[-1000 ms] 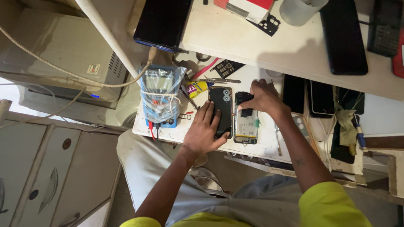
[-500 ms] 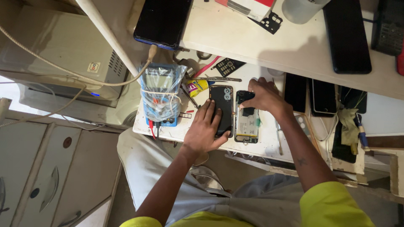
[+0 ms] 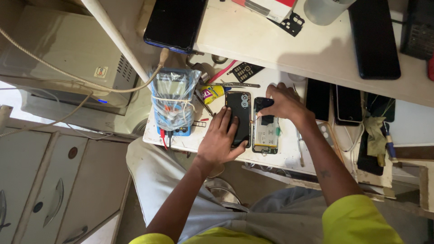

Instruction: The person repairs a disassembled smartphone at a workbench. They hold the phone frame and exposed motherboard, press and reposition internal components by hand, and use a small tool to pry and adjust parts inside the phone, working on the device throughout the clip.

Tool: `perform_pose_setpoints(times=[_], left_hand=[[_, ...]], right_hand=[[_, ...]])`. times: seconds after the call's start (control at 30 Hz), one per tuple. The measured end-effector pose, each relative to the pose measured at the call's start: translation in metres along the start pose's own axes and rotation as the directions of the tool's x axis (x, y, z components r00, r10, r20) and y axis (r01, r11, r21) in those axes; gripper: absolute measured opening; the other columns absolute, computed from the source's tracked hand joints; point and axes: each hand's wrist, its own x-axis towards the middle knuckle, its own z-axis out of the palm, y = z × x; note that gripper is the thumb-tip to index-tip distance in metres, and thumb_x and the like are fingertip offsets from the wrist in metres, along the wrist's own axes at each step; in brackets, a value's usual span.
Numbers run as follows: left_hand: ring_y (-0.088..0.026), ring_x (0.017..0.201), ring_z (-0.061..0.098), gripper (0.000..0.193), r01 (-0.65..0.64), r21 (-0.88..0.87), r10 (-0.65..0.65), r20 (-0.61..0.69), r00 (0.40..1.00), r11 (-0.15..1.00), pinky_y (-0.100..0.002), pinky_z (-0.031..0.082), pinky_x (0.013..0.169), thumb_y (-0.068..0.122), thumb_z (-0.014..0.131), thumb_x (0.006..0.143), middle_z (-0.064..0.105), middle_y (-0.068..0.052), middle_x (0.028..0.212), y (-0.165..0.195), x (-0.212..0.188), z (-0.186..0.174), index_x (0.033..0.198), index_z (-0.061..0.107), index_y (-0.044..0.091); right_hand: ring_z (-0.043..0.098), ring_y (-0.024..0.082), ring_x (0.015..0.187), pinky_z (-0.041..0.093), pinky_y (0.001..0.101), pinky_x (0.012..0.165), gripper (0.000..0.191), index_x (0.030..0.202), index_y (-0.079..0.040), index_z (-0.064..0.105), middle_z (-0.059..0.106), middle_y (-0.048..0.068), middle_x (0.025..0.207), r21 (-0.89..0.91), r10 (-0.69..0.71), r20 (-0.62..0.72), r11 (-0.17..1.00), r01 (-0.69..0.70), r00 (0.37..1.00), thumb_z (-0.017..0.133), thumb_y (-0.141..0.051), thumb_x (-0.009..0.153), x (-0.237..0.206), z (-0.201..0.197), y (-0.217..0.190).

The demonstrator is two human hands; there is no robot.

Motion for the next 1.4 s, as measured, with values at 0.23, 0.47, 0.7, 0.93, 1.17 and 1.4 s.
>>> perform_pose_setpoints(times=[0.23,0.47,0.7,0.93,1.17,1.4], left_hand=[[-0.051,0.145,0.035,0.079,-0.002,0.001,0.002,-0.001,1.0,1.0,-0.054,0.029,0.121,0.051,0.06,0.09,0.041,-0.041,0.149,0.001,0.0,0.0,0.135,0.056,-0.013],[-0.051,0.145,0.035,0.077,-0.008,0.005,0.008,-0.008,1.0,1.0,-0.055,0.028,0.121,0.05,0.061,0.09,0.042,-0.04,0.148,0.001,0.0,-0.001,0.134,0.057,-0.012],[-0.051,0.144,0.036,0.077,-0.021,-0.014,0.02,-0.041,0.999,1.0,-0.055,0.029,0.121,0.05,0.061,0.091,0.043,-0.04,0.148,0.0,-0.001,0.0,0.135,0.057,-0.013],[-0.05,0.144,0.036,0.076,-0.014,0.008,0.014,-0.026,1.0,1.0,-0.055,0.029,0.121,0.049,0.062,0.09,0.043,-0.039,0.148,-0.001,-0.001,0.0,0.135,0.057,-0.012],[-0.051,0.143,0.034,0.074,-0.021,-0.043,0.019,-0.043,0.999,0.999,-0.055,0.029,0.12,0.046,0.063,0.091,0.042,-0.04,0.147,0.002,0.001,-0.007,0.141,0.055,-0.009],[-0.05,0.145,0.036,0.067,-0.066,-0.011,0.063,-0.144,0.988,0.998,-0.054,0.029,0.122,0.041,0.062,0.097,0.041,-0.036,0.153,0.012,0.023,-0.004,0.142,0.054,-0.008]], right_hand=[[0.058,0.04,0.12,0.048,0.05,0.098,0.062,0.116,-0.013,0.064,0.061,0.017,0.121,0.037,-0.07,-0.034,0.997,0.072,0.997,0.088,-0.044,0.068,-0.002,0.002,0.008],[0.058,0.042,0.117,0.048,0.0498,0.096,0.062,0.115,-0.012,0.064,0.059,0.018,0.121,0.0,-0.079,-0.061,0.997,0.079,0.995,0.089,-0.04,0.067,-0.002,0.005,0.005],[0.06,0.04,0.111,0.05,0.0485,0.092,0.057,0.109,-0.012,0.066,0.061,0.017,0.113,0.031,-0.132,-0.099,0.99,0.135,0.986,0.09,-0.041,0.066,0.002,0.01,0.014],[0.063,0.035,0.102,0.052,0.0451,0.088,0.042,0.108,-0.012,0.066,0.061,0.016,0.105,0.171,-0.234,-0.155,0.95,0.26,0.96,0.086,-0.028,0.075,0.005,0.019,0.035],[0.063,0.037,0.098,0.051,0.0462,0.083,0.039,0.108,-0.011,0.068,0.061,0.016,0.103,0.103,-0.3,-0.291,0.934,0.341,0.909,0.086,-0.022,0.076,-0.003,0.028,0.033],[0.063,0.038,0.097,0.051,0.0473,0.082,0.039,0.106,-0.011,0.07,0.062,0.017,0.101,0.055,-0.305,-0.351,0.937,0.345,0.885,0.088,-0.021,0.072,-0.008,0.028,0.025]])
